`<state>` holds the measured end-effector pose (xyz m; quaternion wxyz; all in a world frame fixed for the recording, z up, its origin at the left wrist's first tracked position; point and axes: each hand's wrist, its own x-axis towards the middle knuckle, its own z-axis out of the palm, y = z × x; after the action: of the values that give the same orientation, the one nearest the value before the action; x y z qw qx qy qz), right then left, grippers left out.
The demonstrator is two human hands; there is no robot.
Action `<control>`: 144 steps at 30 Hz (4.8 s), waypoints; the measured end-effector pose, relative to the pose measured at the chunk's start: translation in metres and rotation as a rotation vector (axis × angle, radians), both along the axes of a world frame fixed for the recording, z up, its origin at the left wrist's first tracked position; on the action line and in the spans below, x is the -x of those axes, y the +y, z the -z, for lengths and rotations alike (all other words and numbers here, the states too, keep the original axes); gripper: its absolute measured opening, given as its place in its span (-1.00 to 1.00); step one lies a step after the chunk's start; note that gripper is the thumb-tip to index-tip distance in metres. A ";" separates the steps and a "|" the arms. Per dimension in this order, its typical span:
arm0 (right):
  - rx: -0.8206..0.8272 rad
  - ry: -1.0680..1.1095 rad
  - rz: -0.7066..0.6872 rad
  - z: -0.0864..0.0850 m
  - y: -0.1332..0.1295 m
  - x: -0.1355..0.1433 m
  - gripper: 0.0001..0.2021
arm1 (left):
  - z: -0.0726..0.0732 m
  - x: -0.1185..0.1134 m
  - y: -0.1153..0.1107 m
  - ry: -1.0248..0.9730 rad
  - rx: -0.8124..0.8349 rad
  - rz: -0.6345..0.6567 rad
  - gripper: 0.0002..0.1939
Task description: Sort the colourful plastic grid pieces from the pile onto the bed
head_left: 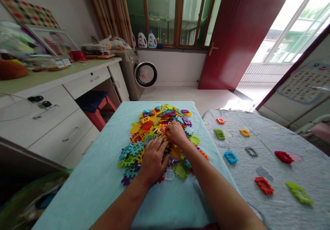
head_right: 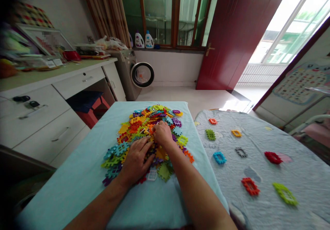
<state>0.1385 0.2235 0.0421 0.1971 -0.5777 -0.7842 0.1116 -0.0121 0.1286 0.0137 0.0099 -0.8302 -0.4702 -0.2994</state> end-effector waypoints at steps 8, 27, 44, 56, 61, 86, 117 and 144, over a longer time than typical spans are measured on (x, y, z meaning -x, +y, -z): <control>-0.098 0.142 0.000 0.006 -0.013 -0.018 -0.85 | 0.002 0.003 0.004 0.003 -0.011 -0.042 -0.61; 0.020 -0.044 0.182 0.003 -0.011 0.020 -0.75 | -0.006 0.007 0.006 0.035 0.079 -0.059 -0.60; 0.421 1.334 -0.012 -0.004 -0.018 -0.029 -0.78 | -0.014 0.005 0.007 0.129 0.098 -0.051 -0.62; 0.664 1.770 -0.211 0.025 -0.049 -0.082 -0.73 | -0.005 0.039 0.053 0.153 0.114 -0.168 -0.47; 0.636 1.785 -0.264 0.033 -0.049 -0.085 -0.68 | 0.006 0.045 0.051 0.051 0.131 -0.114 -0.47; 0.333 1.779 -0.027 0.017 -0.078 -0.107 -0.60 | 0.006 0.053 0.056 0.017 0.193 -0.055 -0.43; -0.369 0.631 0.485 0.031 -0.132 -0.136 -0.41 | 0.017 0.053 0.074 0.140 0.098 -0.062 -0.38; -0.329 0.648 0.489 0.054 -0.134 -0.141 -0.51 | -0.026 -0.059 0.003 0.238 -0.047 0.176 -0.60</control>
<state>0.2792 0.0899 -0.0121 0.5429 -0.6423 -0.5296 0.1107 0.0467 0.1317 0.0400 0.0585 -0.8974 -0.3839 -0.2095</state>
